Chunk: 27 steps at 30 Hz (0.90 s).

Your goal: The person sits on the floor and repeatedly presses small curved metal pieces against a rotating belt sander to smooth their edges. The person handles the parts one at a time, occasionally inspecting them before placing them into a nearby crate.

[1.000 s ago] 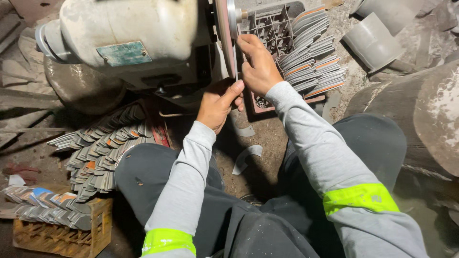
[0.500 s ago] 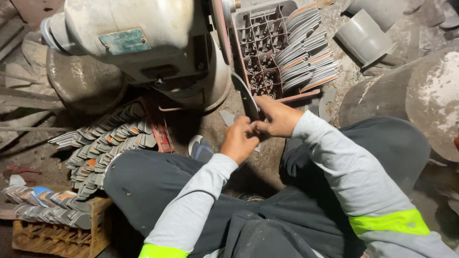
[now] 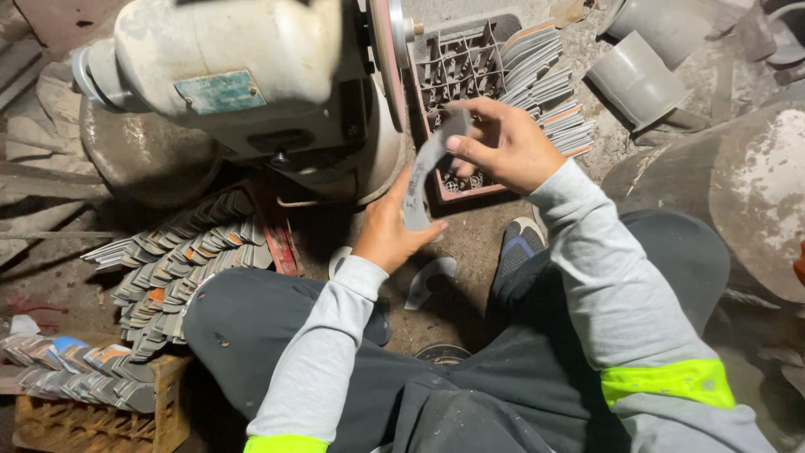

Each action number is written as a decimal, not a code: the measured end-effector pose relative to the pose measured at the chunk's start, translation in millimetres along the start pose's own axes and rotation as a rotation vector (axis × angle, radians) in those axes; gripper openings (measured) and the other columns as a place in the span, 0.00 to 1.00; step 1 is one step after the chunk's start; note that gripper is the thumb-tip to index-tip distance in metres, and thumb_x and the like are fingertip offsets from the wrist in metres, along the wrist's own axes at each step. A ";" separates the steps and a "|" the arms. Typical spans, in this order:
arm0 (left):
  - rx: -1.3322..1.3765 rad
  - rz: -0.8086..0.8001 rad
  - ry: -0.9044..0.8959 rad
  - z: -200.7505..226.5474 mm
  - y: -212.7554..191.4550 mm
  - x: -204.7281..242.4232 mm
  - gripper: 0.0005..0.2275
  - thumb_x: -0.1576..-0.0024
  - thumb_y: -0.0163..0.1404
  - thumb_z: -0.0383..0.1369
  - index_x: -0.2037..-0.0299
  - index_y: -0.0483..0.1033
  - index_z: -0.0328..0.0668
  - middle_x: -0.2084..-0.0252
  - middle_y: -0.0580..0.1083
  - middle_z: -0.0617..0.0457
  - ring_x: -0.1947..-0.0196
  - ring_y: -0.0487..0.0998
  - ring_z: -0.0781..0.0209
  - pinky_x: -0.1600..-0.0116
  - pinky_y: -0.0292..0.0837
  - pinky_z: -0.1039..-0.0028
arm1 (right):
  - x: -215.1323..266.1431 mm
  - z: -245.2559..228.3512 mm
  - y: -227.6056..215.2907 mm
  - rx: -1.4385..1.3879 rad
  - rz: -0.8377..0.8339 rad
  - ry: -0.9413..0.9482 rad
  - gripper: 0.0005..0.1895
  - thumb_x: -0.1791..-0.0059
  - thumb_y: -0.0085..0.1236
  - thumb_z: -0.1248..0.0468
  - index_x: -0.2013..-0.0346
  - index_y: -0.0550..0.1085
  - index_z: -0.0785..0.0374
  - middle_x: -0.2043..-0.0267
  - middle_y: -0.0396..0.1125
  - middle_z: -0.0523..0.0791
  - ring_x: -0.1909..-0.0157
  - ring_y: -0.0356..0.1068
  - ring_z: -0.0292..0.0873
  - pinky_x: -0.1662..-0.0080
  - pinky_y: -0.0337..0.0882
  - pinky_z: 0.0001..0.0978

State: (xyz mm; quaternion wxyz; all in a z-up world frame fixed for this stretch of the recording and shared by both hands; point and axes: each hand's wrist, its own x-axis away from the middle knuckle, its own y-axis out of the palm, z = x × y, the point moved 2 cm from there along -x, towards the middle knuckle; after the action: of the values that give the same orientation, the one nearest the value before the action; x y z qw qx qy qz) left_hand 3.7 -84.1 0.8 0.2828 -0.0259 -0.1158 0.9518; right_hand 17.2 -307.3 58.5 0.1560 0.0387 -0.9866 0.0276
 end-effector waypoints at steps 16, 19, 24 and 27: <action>0.687 -0.049 -0.439 -8.1 -9.7 -51.5 0.30 0.44 0.61 0.38 0.33 0.66 0.30 0.67 0.72 0.58 0.78 0.71 0.72 0.75 0.64 0.82 | -68.7 12.7 29.4 0.440 0.136 -0.422 0.34 0.57 0.45 0.75 0.34 0.68 0.69 0.36 0.64 0.53 0.34 0.66 0.51 0.32 0.64 0.38; 0.652 -0.042 -0.399 -8.9 -6.2 -39.2 0.30 0.45 0.61 0.38 0.36 0.67 0.28 0.67 0.74 0.57 0.79 0.72 0.72 0.76 0.65 0.82 | -56.7 16.0 31.6 0.430 0.122 -0.451 0.34 0.57 0.47 0.75 0.34 0.68 0.69 0.37 0.64 0.53 0.34 0.67 0.51 0.32 0.66 0.37; 0.126 -0.001 -0.220 -18.8 12.2 12.9 0.32 0.49 0.66 0.41 0.39 0.64 0.34 0.61 0.80 0.47 0.68 0.81 0.60 0.65 0.76 0.71 | -12.0 37.1 21.7 0.455 -0.104 -0.505 0.37 0.61 0.48 0.79 0.35 0.70 0.71 0.35 0.67 0.56 0.30 0.61 0.53 0.30 0.56 0.41; -0.378 0.057 -0.157 -22.5 7.5 29.0 0.37 0.51 0.68 0.41 0.36 0.59 0.38 0.57 0.79 0.36 0.60 0.82 0.40 0.56 0.78 0.58 | 7.2 49.7 10.8 0.132 -0.227 -0.203 0.31 0.57 0.45 0.79 0.38 0.71 0.70 0.39 0.73 0.50 0.36 0.68 0.42 0.34 0.64 0.32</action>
State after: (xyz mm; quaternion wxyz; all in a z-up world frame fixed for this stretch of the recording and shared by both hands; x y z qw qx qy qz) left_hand -22.0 -69.8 -22.4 0.2361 -0.0077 -0.3134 0.9198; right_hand -5.7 -300.3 13.1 0.0547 0.1627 -0.9826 0.0707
